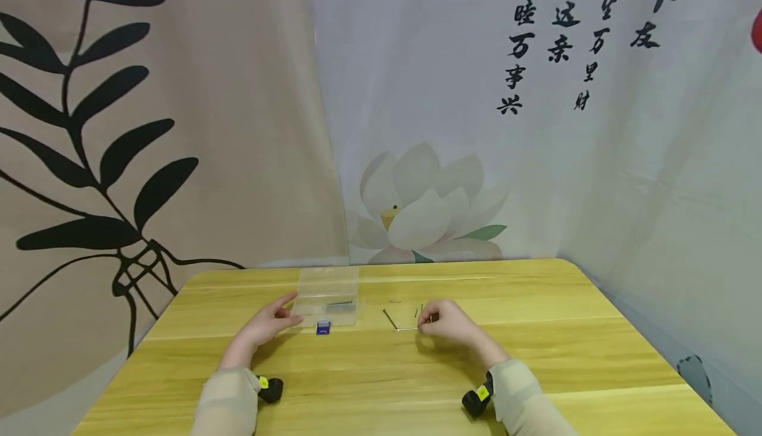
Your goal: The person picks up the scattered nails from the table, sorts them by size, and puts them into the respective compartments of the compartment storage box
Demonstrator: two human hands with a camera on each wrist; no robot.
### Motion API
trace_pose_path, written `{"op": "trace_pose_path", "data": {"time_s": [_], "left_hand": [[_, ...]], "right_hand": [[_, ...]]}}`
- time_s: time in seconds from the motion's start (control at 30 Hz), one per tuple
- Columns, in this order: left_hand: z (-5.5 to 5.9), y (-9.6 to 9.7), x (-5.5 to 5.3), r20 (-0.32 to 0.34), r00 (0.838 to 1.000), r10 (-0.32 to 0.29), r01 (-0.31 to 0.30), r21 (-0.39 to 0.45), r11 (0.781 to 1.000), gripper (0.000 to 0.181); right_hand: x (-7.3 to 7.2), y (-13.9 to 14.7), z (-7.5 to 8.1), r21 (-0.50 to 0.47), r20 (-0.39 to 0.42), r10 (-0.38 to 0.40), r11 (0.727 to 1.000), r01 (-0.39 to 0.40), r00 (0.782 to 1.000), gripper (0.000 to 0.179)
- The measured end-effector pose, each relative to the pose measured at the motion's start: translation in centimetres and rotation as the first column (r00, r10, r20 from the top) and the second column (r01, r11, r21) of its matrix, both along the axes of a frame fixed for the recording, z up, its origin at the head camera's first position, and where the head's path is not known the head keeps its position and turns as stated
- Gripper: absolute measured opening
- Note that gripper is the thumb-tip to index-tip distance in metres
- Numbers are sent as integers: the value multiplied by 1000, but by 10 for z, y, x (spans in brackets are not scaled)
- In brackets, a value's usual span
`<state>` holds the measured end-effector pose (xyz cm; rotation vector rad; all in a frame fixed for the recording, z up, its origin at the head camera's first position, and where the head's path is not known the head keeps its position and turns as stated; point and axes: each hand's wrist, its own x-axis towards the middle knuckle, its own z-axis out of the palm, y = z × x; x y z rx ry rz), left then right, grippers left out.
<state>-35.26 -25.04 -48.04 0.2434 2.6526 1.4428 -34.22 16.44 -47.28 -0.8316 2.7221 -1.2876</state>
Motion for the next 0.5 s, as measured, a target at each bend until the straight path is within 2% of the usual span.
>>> {"op": "trace_pose_path", "data": {"time_s": [0.23, 0.5], "left_hand": [[2, 0, 2, -6, 1000, 3, -3, -7, 1000, 72], [1, 1, 2, -13, 1000, 14, -14, -36, 999, 72]], "right_hand": [[-2, 0, 10, -75, -31, -4, 997, 1, 1000, 4], [-9, -1, 25, -72, -45, 14, 997, -17, 999, 6]]}}
